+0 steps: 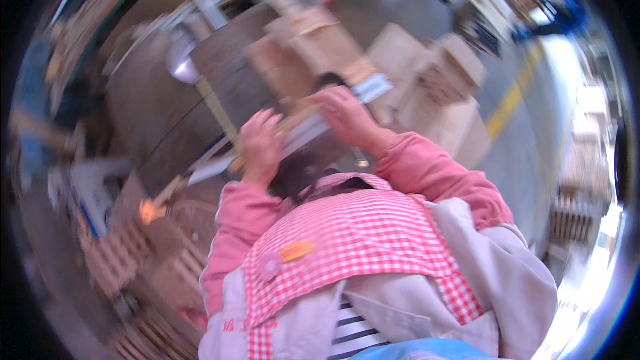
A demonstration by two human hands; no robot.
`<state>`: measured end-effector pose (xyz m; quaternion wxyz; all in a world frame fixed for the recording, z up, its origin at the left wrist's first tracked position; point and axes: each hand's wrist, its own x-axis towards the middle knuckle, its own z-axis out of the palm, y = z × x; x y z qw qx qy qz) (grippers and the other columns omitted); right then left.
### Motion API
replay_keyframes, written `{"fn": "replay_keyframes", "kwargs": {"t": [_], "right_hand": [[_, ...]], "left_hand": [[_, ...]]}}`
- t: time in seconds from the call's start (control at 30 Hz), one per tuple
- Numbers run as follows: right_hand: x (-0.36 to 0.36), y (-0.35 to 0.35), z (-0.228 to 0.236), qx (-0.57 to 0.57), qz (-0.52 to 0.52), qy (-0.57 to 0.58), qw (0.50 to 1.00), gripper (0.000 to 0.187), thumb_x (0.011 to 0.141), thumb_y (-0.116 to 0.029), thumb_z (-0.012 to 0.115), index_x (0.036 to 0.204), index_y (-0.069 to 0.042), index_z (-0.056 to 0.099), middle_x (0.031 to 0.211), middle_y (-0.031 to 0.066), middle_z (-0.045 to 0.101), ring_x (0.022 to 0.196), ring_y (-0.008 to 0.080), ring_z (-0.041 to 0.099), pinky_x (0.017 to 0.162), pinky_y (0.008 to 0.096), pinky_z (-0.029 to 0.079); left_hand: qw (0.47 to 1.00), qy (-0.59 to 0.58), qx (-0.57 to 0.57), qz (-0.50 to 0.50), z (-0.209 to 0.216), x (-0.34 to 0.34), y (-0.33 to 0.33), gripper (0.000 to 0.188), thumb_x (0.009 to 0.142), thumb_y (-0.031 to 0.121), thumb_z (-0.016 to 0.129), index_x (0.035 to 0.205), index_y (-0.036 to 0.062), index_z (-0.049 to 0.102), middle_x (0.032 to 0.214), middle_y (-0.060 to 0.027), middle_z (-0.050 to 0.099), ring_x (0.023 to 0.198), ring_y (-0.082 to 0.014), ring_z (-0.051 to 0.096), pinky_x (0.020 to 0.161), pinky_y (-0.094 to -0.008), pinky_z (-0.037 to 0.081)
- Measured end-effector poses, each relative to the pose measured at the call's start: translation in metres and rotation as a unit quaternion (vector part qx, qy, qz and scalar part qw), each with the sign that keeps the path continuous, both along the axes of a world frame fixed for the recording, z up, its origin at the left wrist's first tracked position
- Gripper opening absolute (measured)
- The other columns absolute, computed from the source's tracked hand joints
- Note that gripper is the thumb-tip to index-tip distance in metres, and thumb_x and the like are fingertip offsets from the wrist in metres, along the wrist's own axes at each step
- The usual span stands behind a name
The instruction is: The person repeatedly picks up small wooden slats and assembles them into crate-like frames on a workbench. They align the pieces by hand, secure them with a clamp, and place the completed frames into a growing stack. The process is repeated multiple times throughout the clip.
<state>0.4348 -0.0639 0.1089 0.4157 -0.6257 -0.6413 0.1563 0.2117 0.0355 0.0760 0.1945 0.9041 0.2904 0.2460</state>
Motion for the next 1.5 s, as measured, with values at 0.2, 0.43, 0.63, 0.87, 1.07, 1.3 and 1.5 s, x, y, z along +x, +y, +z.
{"fn": "replay_keyframes", "kwargs": {"t": [0.2,0.43,0.63,0.87,1.07,1.3,1.5], "right_hand": [[0.079,-0.106,-0.028,-0.072,-0.300,0.187,0.932,0.015,0.091,-0.015,0.059,0.098,-0.003,0.065,0.088,0.0151,0.067,0.083,0.0263,0.066,0.075,0.0350,0.052],[0.178,-0.220,-0.155,-0.245,-0.506,0.129,0.817,0.026,0.092,-0.021,0.058,0.105,0.002,0.064,0.083,0.0057,0.066,0.070,0.0131,0.062,0.067,0.0285,0.052],[0.191,-0.176,-0.216,-0.267,-0.518,0.289,0.759,0.038,0.087,-0.035,0.068,0.099,0.002,0.066,0.077,0.0059,0.065,0.064,0.0118,0.058,0.055,0.0288,0.048],[0.195,-0.155,-0.224,-0.306,-0.514,0.314,0.737,0.058,0.076,-0.041,0.078,0.108,0.006,0.065,0.091,0.0131,0.070,0.083,0.0215,0.067,0.076,0.0328,0.052],[0.191,-0.162,-0.224,-0.239,-0.495,0.380,0.744,0.035,0.084,-0.038,0.072,0.089,-0.003,0.066,0.072,0.0011,0.063,0.057,0.0101,0.056,0.051,0.0257,0.045],[0.192,-0.162,-0.228,-0.289,-0.548,0.219,0.754,0.043,0.075,-0.031,0.075,0.104,-0.001,0.065,0.084,0.0084,0.069,0.073,0.0191,0.066,0.066,0.0306,0.053],[0.167,-0.146,-0.215,-0.272,-0.619,0.079,0.732,0.062,0.067,-0.033,0.075,0.117,0.001,0.061,0.098,0.0178,0.070,0.093,0.0293,0.069,0.084,0.0355,0.052]], "left_hand": [[0.997,0.072,-0.008,0.019,-0.015,0.005,-0.001,0.040,0.088,0.026,0.061,0.123,0.0064,0.057,0.130,-0.0143,0.053,0.124,-0.0322,0.046,0.104,-0.0451,0.033],[0.996,0.092,-0.006,0.021,-0.018,0.010,-0.008,0.040,0.091,0.025,0.057,0.126,0.0065,0.055,0.127,-0.0141,0.055,0.120,-0.0325,0.050,0.103,-0.0439,0.035],[0.995,0.092,-0.014,0.033,-0.017,0.010,-0.009,0.041,0.088,0.023,0.060,0.125,0.0070,0.056,0.123,-0.0134,0.058,0.116,-0.0324,0.052,0.102,-0.0434,0.037],[0.995,0.085,-0.022,0.036,-0.015,0.011,-0.010,0.042,0.086,0.022,0.062,0.125,0.0075,0.056,0.120,-0.0124,0.059,0.114,-0.0316,0.053,0.101,-0.0428,0.038],[0.995,0.087,-0.026,0.038,-0.014,0.011,-0.010,0.042,0.087,0.024,0.062,0.125,0.0077,0.056,0.120,-0.0121,0.059,0.115,-0.0311,0.053,0.101,-0.0427,0.038],[0.995,0.086,-0.030,0.037,-0.013,0.012,-0.010,0.041,0.087,0.024,0.062,0.125,0.0080,0.056,0.121,-0.0119,0.059,0.114,-0.0316,0.053,0.100,-0.0428,0.038],[0.995,0.089,-0.028,0.038,-0.014,0.011,-0.010,0.042,0.086,0.023,0.063,0.125,0.0084,0.055,0.121,-0.0120,0.058,0.113,-0.0318,0.053,0.099,-0.0427,0.038]]}}
